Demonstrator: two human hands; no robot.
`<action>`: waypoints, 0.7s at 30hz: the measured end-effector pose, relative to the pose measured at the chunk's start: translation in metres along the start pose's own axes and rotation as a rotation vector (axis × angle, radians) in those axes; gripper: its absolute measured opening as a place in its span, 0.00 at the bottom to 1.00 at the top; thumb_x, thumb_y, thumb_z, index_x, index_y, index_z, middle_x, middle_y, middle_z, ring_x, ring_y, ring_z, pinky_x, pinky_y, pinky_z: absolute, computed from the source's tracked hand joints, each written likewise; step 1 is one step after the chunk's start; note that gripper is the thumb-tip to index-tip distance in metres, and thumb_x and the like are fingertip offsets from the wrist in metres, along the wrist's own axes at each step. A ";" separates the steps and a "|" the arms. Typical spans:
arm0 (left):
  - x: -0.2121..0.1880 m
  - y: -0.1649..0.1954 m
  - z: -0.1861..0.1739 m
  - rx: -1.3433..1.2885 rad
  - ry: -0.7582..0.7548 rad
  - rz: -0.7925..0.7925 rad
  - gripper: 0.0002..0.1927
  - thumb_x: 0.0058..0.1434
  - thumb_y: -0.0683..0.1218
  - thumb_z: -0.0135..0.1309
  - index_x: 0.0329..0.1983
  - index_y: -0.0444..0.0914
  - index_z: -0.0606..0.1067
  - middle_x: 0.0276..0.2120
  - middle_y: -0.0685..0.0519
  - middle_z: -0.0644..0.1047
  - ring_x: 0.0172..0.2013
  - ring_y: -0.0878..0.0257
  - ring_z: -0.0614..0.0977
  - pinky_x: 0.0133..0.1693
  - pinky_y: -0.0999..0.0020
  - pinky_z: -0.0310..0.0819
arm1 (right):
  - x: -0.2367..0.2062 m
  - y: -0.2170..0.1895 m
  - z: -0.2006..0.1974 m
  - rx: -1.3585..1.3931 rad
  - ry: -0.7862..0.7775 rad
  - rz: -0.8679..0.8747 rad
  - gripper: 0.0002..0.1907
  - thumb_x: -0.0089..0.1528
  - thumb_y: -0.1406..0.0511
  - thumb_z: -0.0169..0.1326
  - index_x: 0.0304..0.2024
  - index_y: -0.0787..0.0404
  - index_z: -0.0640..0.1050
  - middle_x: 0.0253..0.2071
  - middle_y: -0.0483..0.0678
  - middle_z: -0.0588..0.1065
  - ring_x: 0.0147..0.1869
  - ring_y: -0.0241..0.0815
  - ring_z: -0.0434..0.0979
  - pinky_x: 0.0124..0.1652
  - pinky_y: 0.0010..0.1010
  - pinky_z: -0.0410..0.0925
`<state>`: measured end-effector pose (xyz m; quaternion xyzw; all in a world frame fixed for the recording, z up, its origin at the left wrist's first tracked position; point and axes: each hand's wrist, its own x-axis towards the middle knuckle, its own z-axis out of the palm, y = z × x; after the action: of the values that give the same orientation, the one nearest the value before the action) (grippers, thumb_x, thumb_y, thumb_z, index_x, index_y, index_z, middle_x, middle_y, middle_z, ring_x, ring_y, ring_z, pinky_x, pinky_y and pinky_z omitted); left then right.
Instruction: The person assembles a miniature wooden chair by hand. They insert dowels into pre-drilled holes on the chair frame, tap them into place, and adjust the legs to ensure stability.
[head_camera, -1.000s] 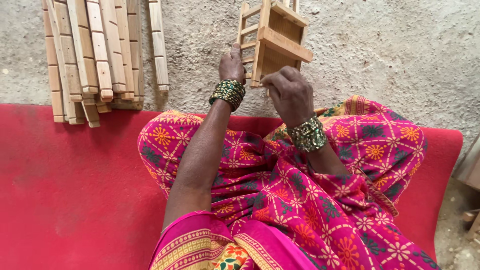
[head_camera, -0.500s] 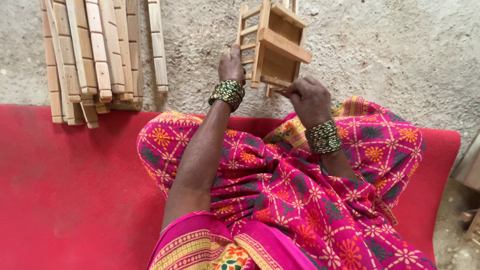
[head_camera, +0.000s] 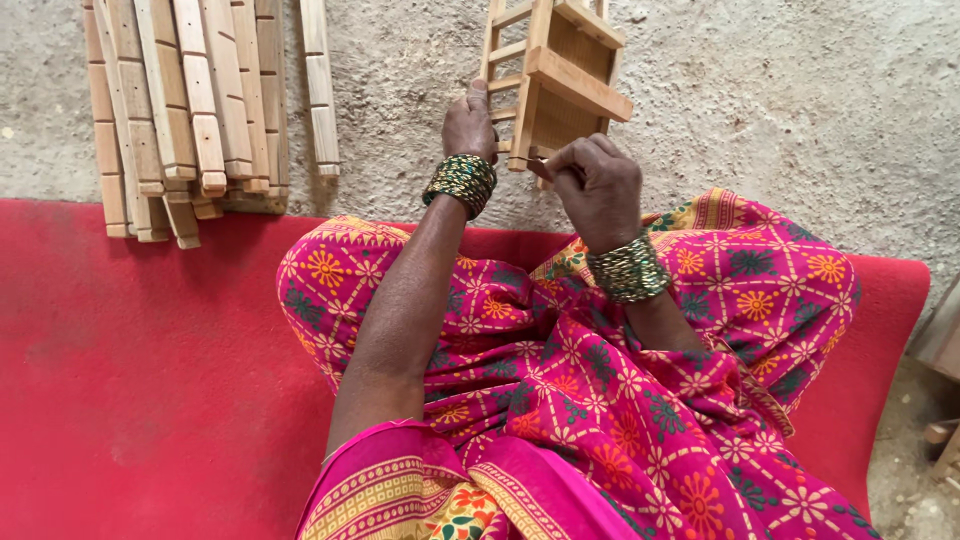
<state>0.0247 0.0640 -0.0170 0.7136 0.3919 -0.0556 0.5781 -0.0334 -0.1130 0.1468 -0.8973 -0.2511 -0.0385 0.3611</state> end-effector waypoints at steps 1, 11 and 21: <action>0.000 0.000 0.001 -0.028 -0.007 -0.004 0.32 0.70 0.67 0.35 0.26 0.39 0.74 0.18 0.52 0.74 0.18 0.60 0.78 0.23 0.57 0.73 | 0.000 0.002 -0.004 -0.018 -0.033 -0.003 0.05 0.60 0.71 0.63 0.30 0.59 0.79 0.31 0.46 0.78 0.33 0.38 0.79 0.34 0.32 0.73; 0.001 -0.002 0.000 -0.047 -0.029 -0.023 0.32 0.71 0.66 0.33 0.28 0.39 0.74 0.19 0.53 0.73 0.19 0.61 0.77 0.25 0.57 0.75 | 0.008 -0.021 -0.033 0.022 0.143 -0.137 0.04 0.67 0.72 0.62 0.43 0.62 0.80 0.43 0.47 0.81 0.46 0.38 0.82 0.43 0.29 0.77; -0.002 -0.001 -0.003 -0.026 -0.021 0.007 0.32 0.70 0.66 0.33 0.30 0.38 0.75 0.19 0.51 0.75 0.20 0.60 0.80 0.27 0.57 0.77 | 0.048 0.019 0.033 -0.344 0.347 -0.292 0.05 0.64 0.66 0.67 0.36 0.56 0.81 0.31 0.43 0.70 0.36 0.39 0.72 0.28 0.26 0.70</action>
<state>0.0218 0.0655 -0.0158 0.7070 0.3838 -0.0559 0.5914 0.0139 -0.0816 0.1225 -0.8797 -0.3020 -0.2849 0.2319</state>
